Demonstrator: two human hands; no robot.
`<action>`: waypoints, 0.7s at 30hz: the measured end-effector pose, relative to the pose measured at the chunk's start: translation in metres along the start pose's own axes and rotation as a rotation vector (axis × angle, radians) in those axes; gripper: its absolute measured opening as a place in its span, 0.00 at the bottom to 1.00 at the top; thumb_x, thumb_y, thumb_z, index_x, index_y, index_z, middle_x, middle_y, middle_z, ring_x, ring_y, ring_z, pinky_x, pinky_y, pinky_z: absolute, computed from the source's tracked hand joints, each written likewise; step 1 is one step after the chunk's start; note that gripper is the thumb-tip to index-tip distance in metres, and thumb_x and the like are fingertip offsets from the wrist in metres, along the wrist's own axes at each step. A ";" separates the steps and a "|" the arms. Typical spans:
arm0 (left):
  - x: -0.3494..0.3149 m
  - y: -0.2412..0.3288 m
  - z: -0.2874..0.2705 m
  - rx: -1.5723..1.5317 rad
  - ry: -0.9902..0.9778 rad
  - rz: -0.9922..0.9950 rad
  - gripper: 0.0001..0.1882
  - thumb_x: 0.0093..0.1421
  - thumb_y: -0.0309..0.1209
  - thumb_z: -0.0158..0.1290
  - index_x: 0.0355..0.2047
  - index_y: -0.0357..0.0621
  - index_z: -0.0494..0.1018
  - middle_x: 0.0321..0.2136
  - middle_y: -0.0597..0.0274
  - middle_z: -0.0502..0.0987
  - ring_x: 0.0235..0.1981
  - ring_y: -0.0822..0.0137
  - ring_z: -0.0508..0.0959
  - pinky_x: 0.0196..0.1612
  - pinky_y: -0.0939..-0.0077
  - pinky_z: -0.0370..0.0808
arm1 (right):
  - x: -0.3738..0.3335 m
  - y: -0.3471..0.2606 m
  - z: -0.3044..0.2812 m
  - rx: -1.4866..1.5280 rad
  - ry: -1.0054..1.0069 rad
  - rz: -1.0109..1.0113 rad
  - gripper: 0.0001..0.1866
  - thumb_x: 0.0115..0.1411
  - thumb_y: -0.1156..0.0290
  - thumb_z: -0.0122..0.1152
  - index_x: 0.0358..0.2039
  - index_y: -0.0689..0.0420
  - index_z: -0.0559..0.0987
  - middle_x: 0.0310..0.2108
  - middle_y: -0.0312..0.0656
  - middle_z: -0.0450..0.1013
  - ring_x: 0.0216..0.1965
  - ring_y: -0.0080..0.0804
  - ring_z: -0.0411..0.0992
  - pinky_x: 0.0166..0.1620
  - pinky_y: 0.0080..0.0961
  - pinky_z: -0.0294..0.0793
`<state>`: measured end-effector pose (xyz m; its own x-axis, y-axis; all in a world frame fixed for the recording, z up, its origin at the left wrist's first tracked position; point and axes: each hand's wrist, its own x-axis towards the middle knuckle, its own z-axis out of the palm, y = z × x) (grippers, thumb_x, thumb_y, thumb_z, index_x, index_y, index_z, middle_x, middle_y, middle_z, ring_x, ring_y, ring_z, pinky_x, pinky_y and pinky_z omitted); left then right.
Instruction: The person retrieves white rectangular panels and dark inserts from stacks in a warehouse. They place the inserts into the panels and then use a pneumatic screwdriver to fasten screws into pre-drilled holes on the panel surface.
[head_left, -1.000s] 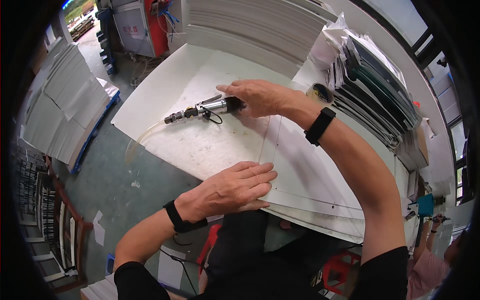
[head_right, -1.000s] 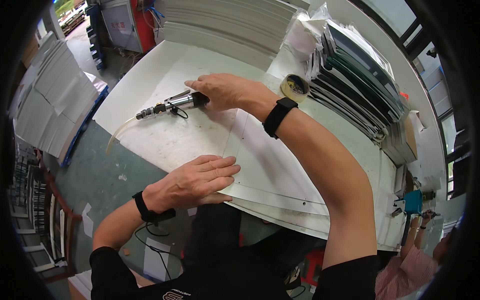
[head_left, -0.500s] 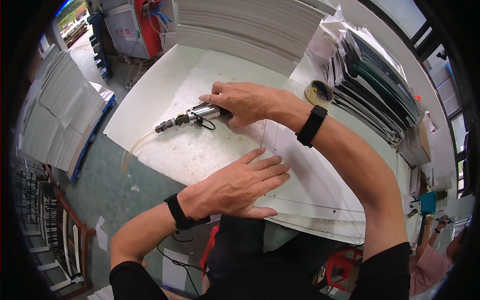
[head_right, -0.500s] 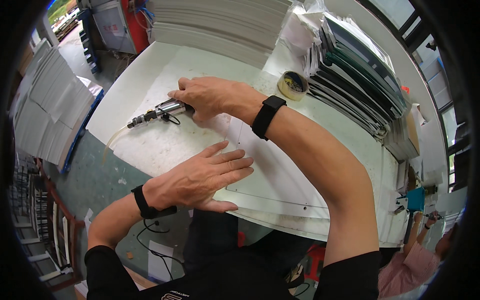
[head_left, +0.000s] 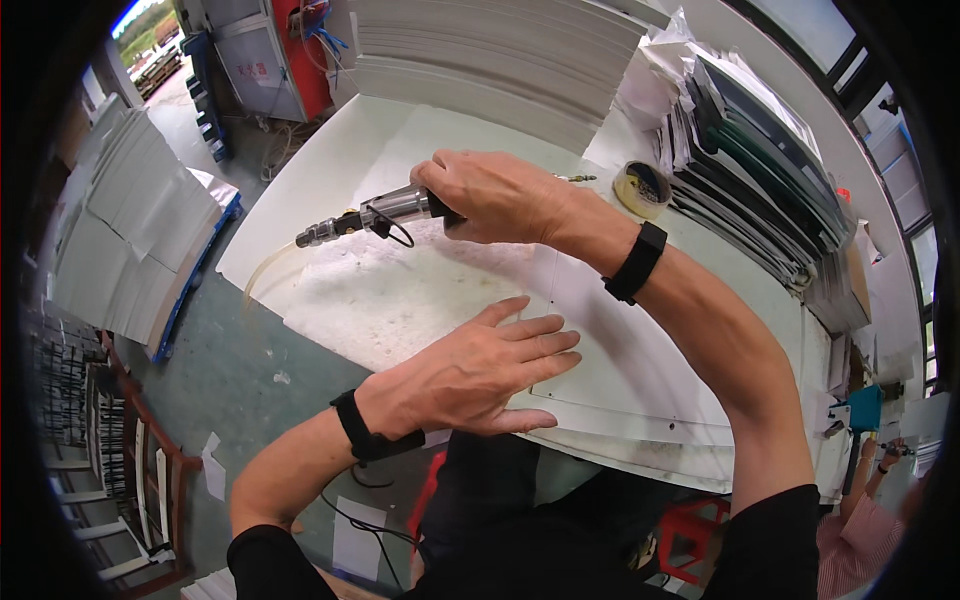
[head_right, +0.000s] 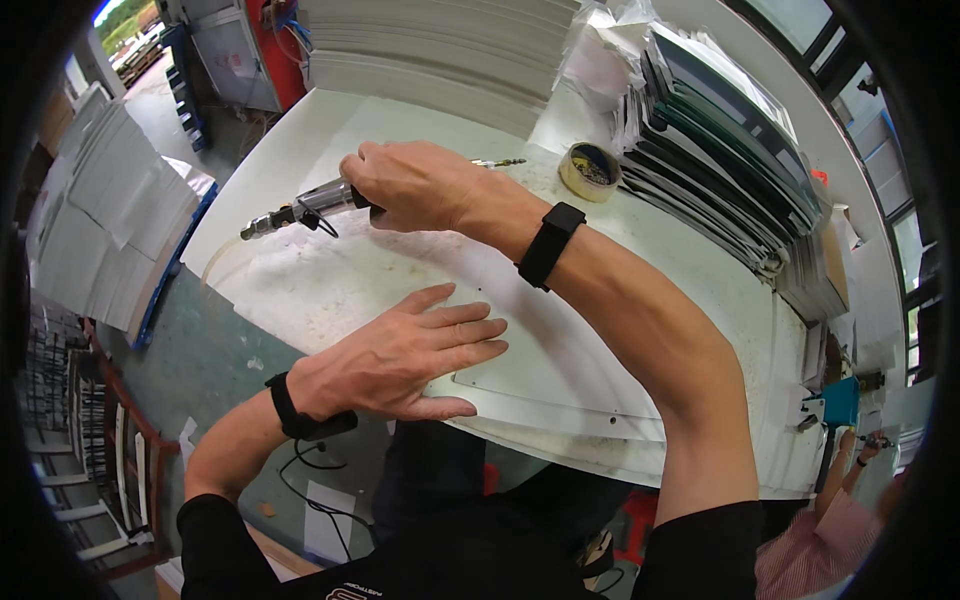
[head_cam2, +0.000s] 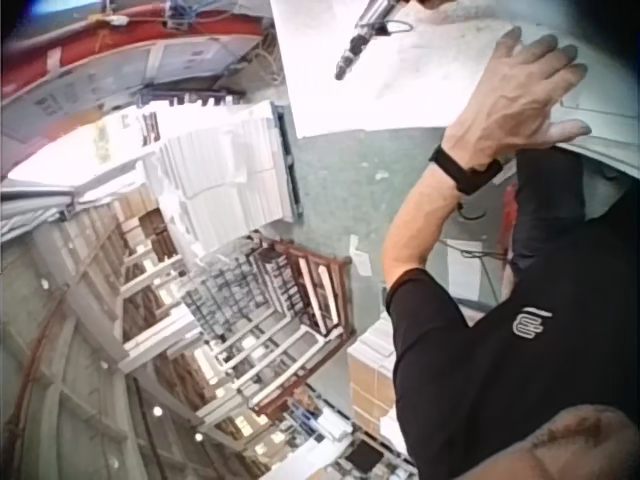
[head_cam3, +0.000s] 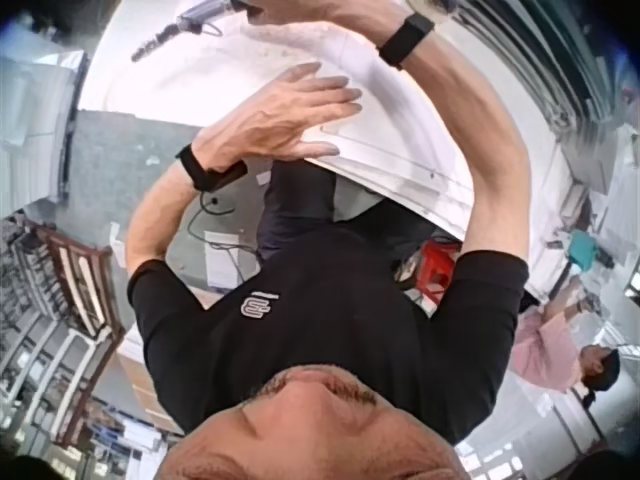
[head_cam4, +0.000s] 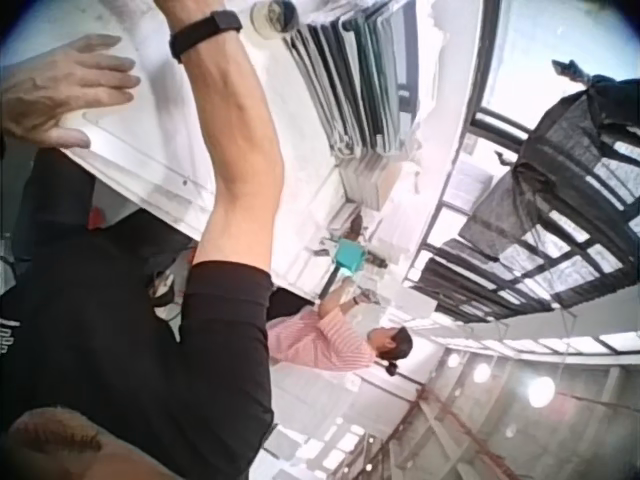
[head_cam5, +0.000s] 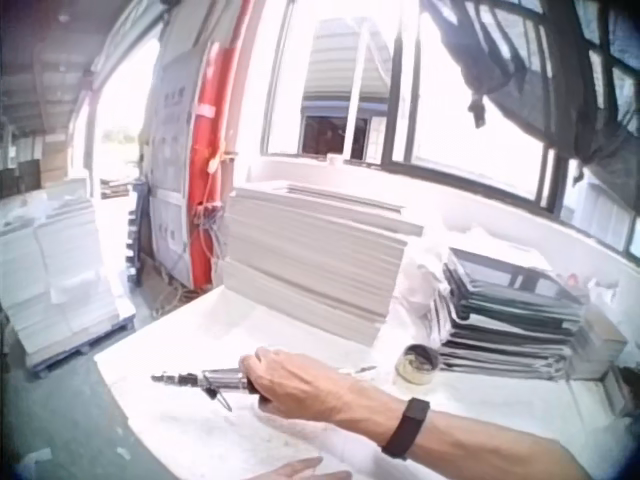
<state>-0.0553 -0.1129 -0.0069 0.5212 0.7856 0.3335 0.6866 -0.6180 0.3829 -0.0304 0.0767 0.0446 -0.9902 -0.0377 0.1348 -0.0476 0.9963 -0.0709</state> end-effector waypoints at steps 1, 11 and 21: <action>0.000 0.000 -0.001 -0.006 -0.006 -0.008 0.30 0.67 0.48 0.55 0.63 0.44 0.69 0.64 0.53 0.72 0.68 0.53 0.68 0.71 0.46 0.59 | -0.003 0.000 -0.003 0.027 0.103 0.007 0.25 0.55 0.75 0.68 0.54 0.60 0.73 0.37 0.48 0.75 0.40 0.46 0.77 0.44 0.41 0.77; 0.006 -0.001 -0.013 -0.214 0.032 -0.240 0.20 0.73 0.34 0.46 0.61 0.42 0.73 0.59 0.52 0.76 0.66 0.52 0.70 0.68 0.55 0.65 | -0.090 -0.015 -0.105 0.377 0.758 0.278 0.16 0.63 0.61 0.66 0.40 0.60 0.75 0.24 0.38 0.71 0.24 0.22 0.71 0.26 0.23 0.71; 0.047 -0.004 -0.040 0.354 0.024 -0.331 0.17 0.67 0.29 0.56 0.56 0.42 0.76 0.58 0.52 0.76 0.62 0.54 0.73 0.69 0.55 0.64 | -0.246 -0.003 -0.176 0.919 1.283 0.290 0.19 0.68 0.60 0.62 0.51 0.62 0.76 0.44 0.41 0.75 0.30 0.16 0.65 0.29 0.15 0.66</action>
<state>-0.0542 -0.0742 0.0420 0.2365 0.9349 0.2647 0.9460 -0.2837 0.1569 0.2361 0.0964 0.1853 -0.2425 0.6935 0.6784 -0.4147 0.5581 -0.7187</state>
